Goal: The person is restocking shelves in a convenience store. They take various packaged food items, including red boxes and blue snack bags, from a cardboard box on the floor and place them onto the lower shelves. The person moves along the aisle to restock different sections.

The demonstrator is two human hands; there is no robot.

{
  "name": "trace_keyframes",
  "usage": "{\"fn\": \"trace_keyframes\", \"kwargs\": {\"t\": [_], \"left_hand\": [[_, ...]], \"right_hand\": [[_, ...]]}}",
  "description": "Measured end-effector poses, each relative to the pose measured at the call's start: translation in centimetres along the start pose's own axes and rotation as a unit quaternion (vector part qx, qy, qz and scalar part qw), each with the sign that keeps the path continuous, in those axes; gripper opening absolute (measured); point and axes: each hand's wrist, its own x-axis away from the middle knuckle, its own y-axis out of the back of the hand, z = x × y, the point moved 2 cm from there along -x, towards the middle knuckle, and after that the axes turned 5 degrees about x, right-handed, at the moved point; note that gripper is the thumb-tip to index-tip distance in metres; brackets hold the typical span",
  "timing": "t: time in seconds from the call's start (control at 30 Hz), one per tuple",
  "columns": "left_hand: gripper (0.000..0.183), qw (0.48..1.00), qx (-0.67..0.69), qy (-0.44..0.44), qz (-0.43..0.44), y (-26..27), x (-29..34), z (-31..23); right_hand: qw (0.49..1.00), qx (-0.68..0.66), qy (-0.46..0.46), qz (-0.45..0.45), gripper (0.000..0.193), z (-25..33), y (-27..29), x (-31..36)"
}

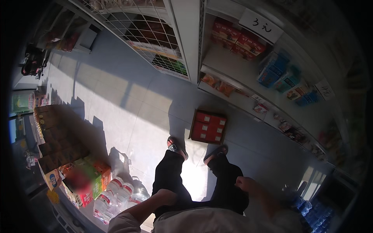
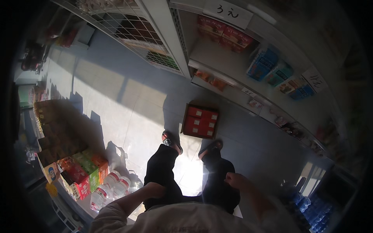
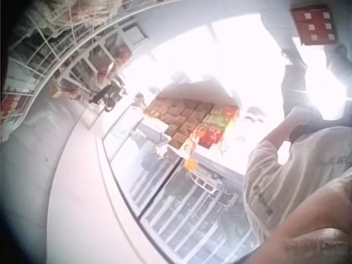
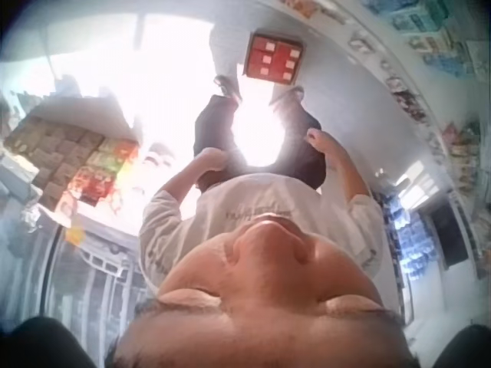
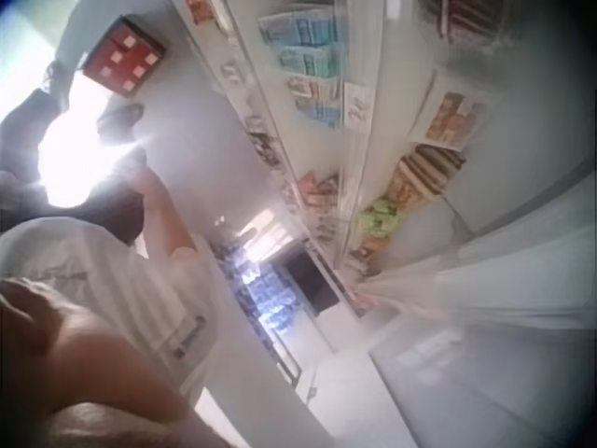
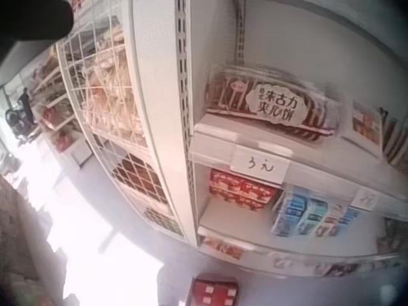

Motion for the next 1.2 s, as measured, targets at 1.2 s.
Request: {"fn": "trace_keyframes", "kwargs": {"t": [1.2], "left_hand": [[0.051, 0.575, 0.321, 0.138, -0.74, 37.9, -31.3, 22.2]], "right_hand": [[0.859, -0.099, 0.298, -0.404, 0.075, -3.3, 22.0, -41.5]]}}
